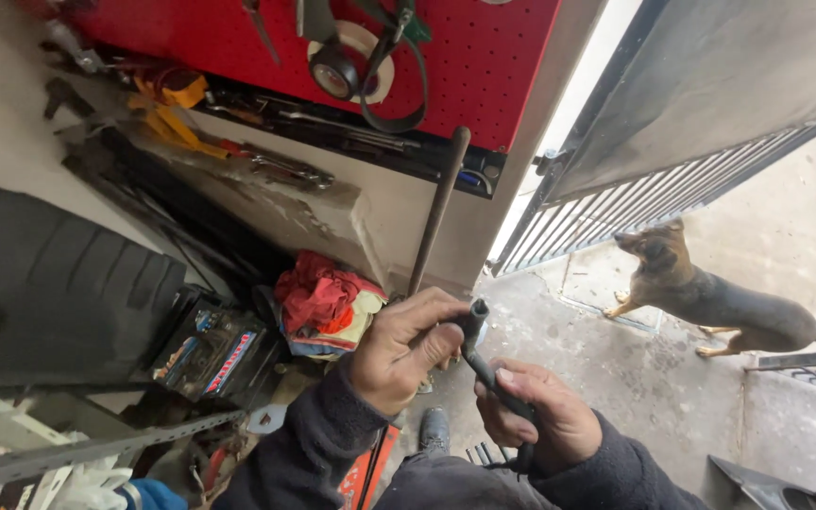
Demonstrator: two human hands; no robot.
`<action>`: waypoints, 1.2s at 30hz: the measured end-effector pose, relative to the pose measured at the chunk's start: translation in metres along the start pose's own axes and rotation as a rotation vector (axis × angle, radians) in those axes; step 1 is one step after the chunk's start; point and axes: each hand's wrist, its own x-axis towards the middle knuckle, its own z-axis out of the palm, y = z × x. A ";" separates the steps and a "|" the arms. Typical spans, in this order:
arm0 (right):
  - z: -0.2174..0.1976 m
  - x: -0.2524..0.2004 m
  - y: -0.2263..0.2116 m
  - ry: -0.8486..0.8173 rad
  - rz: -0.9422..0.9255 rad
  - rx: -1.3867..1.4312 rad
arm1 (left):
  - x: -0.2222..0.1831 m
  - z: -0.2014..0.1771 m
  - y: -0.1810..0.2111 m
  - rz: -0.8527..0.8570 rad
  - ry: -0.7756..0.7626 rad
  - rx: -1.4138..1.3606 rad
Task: The person stands in front of a car with the hood open, handles a component from the engine bay, then walks to a tool wall and picks pliers from a pegboard. They use cutting pliers to trim a curved hose or pipe, fit a fitting onto it, and return to the engine bay to work on the car with the pliers.
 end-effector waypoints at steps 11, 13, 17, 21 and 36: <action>-0.020 -0.007 -0.001 0.411 -0.265 -0.700 | 0.009 0.032 0.010 0.110 0.002 0.548; -0.011 -0.014 -0.006 0.425 -0.323 -0.802 | 0.007 0.047 0.009 0.091 0.054 0.563; -0.013 -0.026 -0.017 0.422 -0.391 -0.983 | 0.007 0.060 0.017 0.029 0.059 0.571; -0.034 -0.038 -0.027 0.271 -0.271 -0.873 | 0.007 0.054 0.003 -0.005 -0.080 0.254; -0.058 -0.043 -0.035 0.075 -0.158 0.166 | -0.027 0.131 -0.027 0.076 0.439 0.519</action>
